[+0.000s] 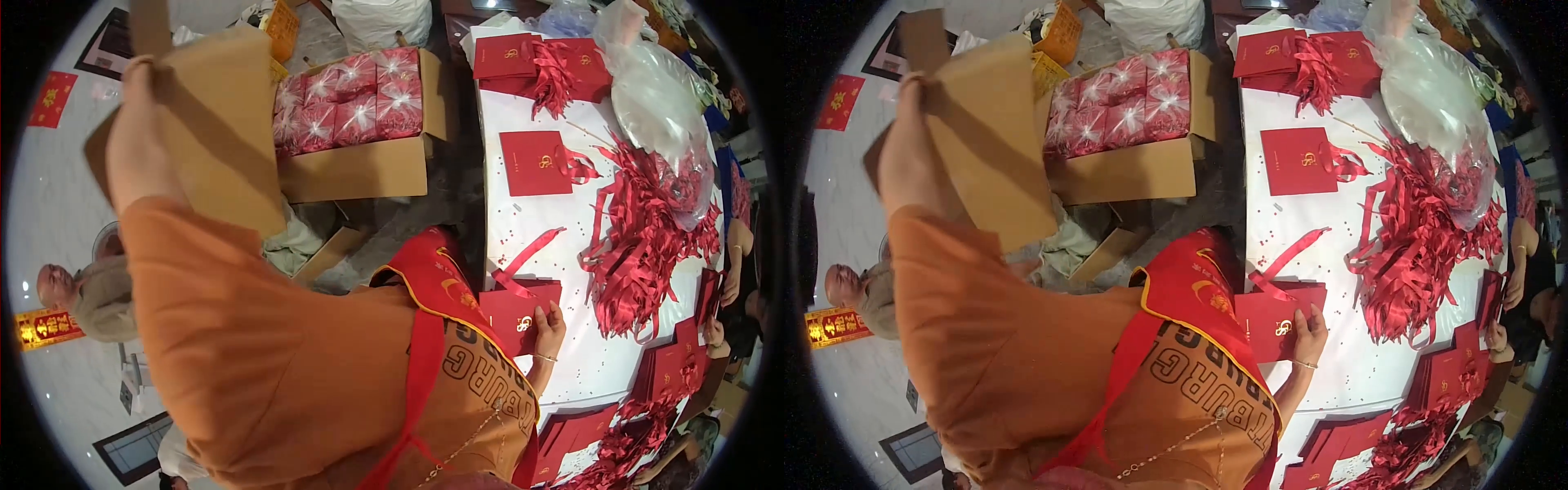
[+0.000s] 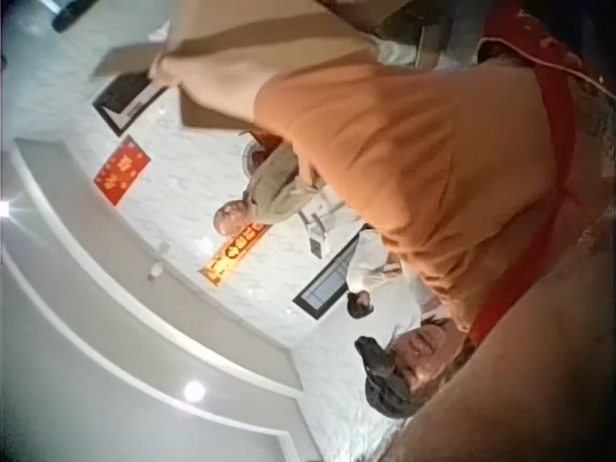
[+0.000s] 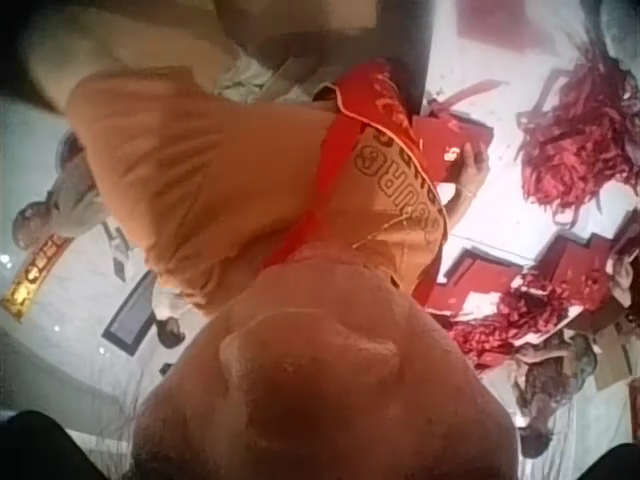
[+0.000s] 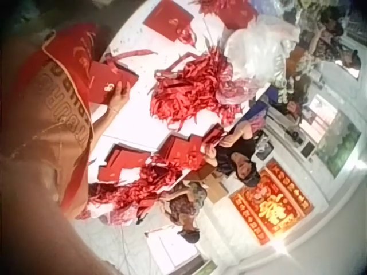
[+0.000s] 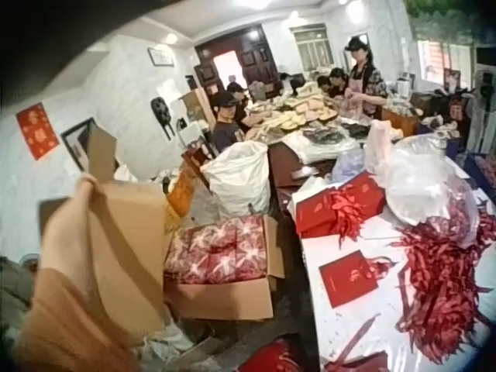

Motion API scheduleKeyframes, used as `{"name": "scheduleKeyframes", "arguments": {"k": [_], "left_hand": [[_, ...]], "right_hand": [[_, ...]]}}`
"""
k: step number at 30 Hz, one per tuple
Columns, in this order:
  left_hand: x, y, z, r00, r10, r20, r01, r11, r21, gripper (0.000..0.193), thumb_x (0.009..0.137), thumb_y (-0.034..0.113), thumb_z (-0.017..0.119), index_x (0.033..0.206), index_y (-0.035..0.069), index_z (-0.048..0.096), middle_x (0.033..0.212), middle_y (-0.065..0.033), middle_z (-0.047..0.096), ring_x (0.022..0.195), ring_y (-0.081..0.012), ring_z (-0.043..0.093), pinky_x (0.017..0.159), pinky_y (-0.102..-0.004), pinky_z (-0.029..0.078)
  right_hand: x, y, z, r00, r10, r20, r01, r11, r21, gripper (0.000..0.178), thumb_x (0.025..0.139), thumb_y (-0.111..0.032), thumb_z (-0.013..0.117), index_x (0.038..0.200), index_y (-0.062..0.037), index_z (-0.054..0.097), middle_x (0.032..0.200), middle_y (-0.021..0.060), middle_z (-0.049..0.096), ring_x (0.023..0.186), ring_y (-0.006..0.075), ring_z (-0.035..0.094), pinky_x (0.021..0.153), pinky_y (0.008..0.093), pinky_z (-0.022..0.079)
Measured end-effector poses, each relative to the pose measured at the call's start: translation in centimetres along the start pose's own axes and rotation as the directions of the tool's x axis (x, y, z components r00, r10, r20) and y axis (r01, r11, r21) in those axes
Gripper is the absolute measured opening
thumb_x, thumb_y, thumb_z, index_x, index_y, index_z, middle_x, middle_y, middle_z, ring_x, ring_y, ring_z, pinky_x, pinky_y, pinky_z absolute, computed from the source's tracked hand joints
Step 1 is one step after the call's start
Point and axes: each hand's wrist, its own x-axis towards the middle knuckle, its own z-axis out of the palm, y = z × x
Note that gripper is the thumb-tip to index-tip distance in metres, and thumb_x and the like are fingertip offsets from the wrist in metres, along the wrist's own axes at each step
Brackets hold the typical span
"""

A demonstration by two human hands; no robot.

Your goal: Tying red ribbons into bows on red gift bags at a packaging station.

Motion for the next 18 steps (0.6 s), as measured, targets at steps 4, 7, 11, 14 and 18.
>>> {"name": "scheduleKeyframes", "arguments": {"k": [4,7,11,14,18], "left_hand": [[0.5,-1.8,-4.9,1.0,-0.023,0.011,0.023,0.999,-0.024,0.046,0.076,0.026,0.059,0.119,0.017,0.048,0.109,-0.0045,0.056,0.086,-0.0209,0.058,0.073,-0.0343,0.046],[2.2,-1.3,-6.9,0.999,0.029,0.045,-0.026,0.998,-0.061,0.048,0.076,0.021,0.059,0.122,0.016,0.045,0.111,-0.0065,0.054,0.085,-0.0214,0.058,0.073,-0.0337,0.046],[4.7,-1.4,-10.4,0.994,0.085,0.067,-0.078,0.991,-0.105,0.053,0.077,0.014,0.059,0.127,0.015,0.041,0.114,-0.009,0.052,0.085,-0.0219,0.058,0.072,-0.0328,0.046],[12.3,-10.1,-18.7,0.975,0.213,0.069,-0.201,0.968,-0.149,0.056,0.078,0.008,0.059,0.13,0.015,0.037,0.116,-0.011,0.051,0.084,-0.0224,0.057,0.072,-0.0322,0.047],[17.6,-13.1,-18.9,0.953,0.3,0.048,-0.291,0.946,-0.141,0.067,0.077,0.0,0.058,0.135,0.014,0.028,0.119,-0.0143,0.048,0.084,-0.0234,0.057,0.07,-0.032,0.046]], "right_hand": [[1.6,1.1,0.2,0.997,-0.071,0.014,0.072,0.997,-0.032,0.038,0.081,-0.009,0.061,0.112,0.0083,0.048,0.098,0.0101,0.057,0.085,0.0132,0.053,0.074,0.0237,0.043],[0.6,0.8,0.0,0.995,-0.094,-0.014,0.093,0.995,-0.034,0.037,0.081,-0.009,0.061,0.111,0.0077,0.049,0.096,0.0089,0.057,0.083,0.0126,0.053,0.073,0.0233,0.043],[0.9,1.0,0.6,0.996,-0.093,-0.005,0.093,0.996,-0.008,0.034,0.081,-0.008,0.061,0.11,0.0066,0.05,0.094,0.0076,0.057,0.081,0.0119,0.053,0.071,0.0226,0.043],[0.5,0.8,0.0,0.994,-0.111,-0.021,0.112,0.993,0.029,0.032,0.081,-0.008,0.061,0.108,0.0053,0.051,0.089,0.0061,0.058,0.077,0.0104,0.053,0.068,0.0214,0.043],[0.5,0.0,1.0,0.988,-0.15,-0.028,0.15,0.989,-0.02,0.034,0.08,-0.01,0.062,0.108,0.0059,0.051,0.085,0.0049,0.057,0.072,0.0092,0.051,0.063,0.021,0.043]]}}
